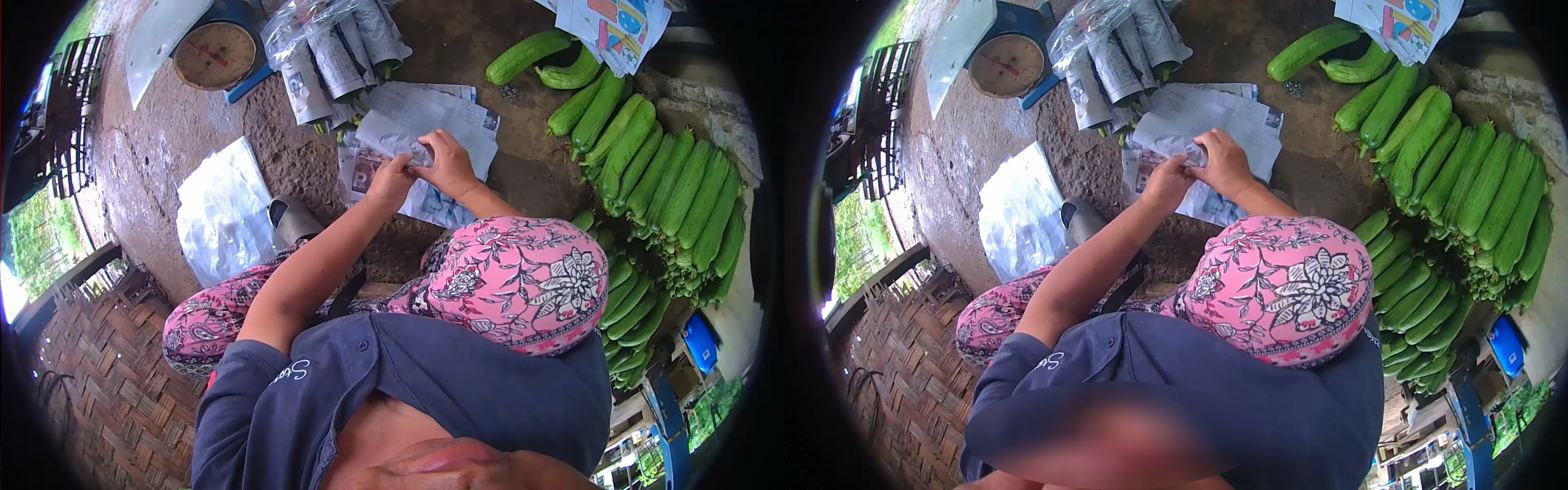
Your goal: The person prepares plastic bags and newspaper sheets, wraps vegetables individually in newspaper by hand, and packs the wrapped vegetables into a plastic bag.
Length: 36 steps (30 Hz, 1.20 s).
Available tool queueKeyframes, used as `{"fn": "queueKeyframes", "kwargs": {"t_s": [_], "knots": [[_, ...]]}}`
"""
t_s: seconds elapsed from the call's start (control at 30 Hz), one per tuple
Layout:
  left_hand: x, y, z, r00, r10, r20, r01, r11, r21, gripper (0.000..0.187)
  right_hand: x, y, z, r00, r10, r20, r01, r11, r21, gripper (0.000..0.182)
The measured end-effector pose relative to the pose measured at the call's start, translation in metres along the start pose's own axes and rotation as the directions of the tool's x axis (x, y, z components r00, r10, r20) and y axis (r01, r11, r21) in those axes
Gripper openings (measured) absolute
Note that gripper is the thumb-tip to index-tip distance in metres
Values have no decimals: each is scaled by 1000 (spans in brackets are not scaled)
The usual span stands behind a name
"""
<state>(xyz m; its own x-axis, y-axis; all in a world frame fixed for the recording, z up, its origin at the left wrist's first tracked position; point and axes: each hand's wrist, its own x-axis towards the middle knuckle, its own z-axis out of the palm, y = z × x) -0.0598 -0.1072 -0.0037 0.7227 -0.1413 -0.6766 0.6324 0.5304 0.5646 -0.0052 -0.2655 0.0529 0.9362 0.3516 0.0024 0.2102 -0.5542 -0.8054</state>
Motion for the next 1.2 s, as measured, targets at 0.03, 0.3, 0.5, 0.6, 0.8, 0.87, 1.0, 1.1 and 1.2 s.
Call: {"fn": "queueKeyframes", "kwargs": {"t_s": [0.03,0.3,0.5,0.6,0.8,0.87,1.0,1.1,1.2], "knots": [[-8,8,8,992,121,31,-125,946,300,24,-3,2,-1,997,74,15,-74,995,72,46],[-5,51,47,997,71,28,-63,977,-205,38,1,13,-16,958,225,178,-277,886,372,52],[-2,72,61,995,97,18,-91,976,-196,44,24,16,-43,969,41,-243,-19,996,91,39],[0,79,68,996,93,-13,-94,983,-157,42,16,33,-40,911,382,154,-404,759,511,29],[11,78,83,938,263,-228,-271,963,-4,34,11,-25,-60,998,59,24,-60,996,69,34],[13,81,91,920,268,-285,-291,956,-41,33,8,-32,-62,995,-97,3,97,994,-45,46],[12,96,92,953,202,-225,-232,966,-118,36,7,-22,-49,983,-169,-72,161,981,-104,60],[7,116,84,991,137,8,-134,982,-132,40,7,-5,-62,957,89,275,-231,808,542,60],[5,124,88,982,156,109,-147,986,-82,44,4,-2,-67,836,86,542,-540,304,785,58]]}}
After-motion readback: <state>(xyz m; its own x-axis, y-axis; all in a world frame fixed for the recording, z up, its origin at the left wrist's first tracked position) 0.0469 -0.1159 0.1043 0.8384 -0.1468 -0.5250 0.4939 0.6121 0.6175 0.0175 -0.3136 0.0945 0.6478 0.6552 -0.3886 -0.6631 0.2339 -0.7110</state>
